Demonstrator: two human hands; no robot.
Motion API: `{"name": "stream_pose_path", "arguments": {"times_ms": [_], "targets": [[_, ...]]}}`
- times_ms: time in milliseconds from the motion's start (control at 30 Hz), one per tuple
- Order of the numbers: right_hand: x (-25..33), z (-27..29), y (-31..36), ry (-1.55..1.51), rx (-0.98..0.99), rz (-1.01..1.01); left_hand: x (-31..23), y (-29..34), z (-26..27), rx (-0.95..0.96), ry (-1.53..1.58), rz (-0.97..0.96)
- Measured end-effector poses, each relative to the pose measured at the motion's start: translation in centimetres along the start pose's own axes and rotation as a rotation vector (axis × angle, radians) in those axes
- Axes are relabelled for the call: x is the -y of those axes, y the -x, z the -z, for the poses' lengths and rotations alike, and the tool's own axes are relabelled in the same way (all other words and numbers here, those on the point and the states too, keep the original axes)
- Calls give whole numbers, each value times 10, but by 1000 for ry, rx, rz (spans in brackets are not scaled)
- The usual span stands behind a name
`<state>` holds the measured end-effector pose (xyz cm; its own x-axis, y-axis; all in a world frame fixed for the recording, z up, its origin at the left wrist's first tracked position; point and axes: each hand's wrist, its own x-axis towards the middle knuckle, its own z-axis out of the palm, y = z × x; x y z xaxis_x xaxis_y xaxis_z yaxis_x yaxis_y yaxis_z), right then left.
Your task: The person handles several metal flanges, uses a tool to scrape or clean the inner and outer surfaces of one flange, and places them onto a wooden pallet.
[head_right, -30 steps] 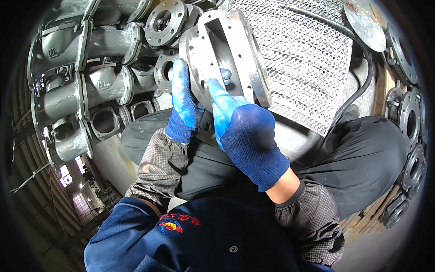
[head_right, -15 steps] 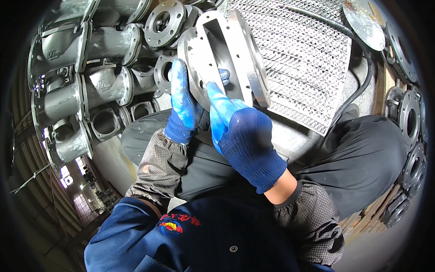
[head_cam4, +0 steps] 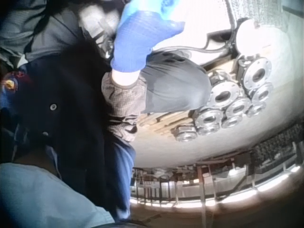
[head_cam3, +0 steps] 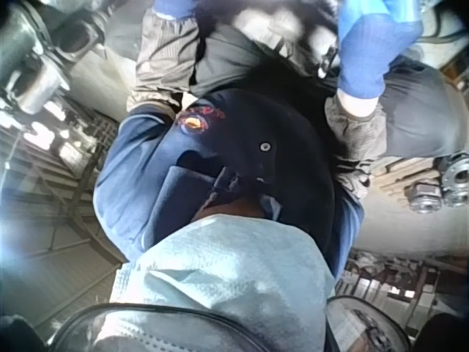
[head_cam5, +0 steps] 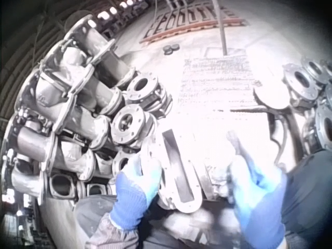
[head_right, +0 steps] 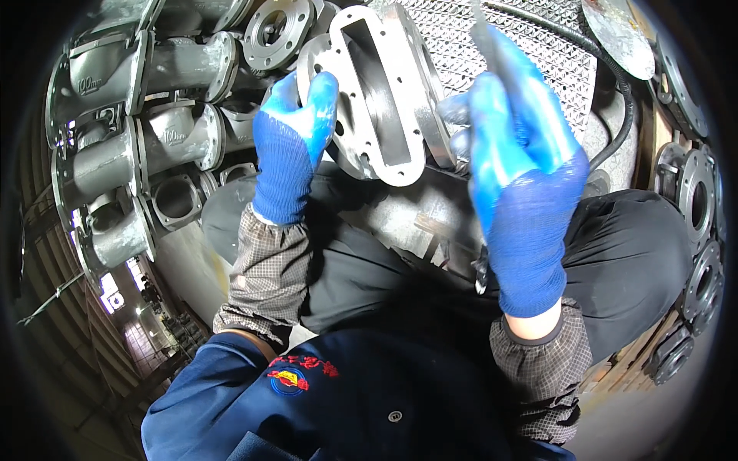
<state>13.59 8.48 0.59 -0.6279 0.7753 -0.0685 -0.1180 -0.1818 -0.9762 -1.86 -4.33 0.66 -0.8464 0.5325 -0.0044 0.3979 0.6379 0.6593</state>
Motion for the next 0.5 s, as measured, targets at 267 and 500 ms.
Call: {"name": "stream_pose_path", "arguments": {"times_ms": [267, 500], "targets": [[-15, 28, -6, 56, -56, -17, -4, 16, 0, 156, 430, 126], [-64, -2, -21, -127, -111, -141, 41, 23, -21, 257, 1040, 317]]}}
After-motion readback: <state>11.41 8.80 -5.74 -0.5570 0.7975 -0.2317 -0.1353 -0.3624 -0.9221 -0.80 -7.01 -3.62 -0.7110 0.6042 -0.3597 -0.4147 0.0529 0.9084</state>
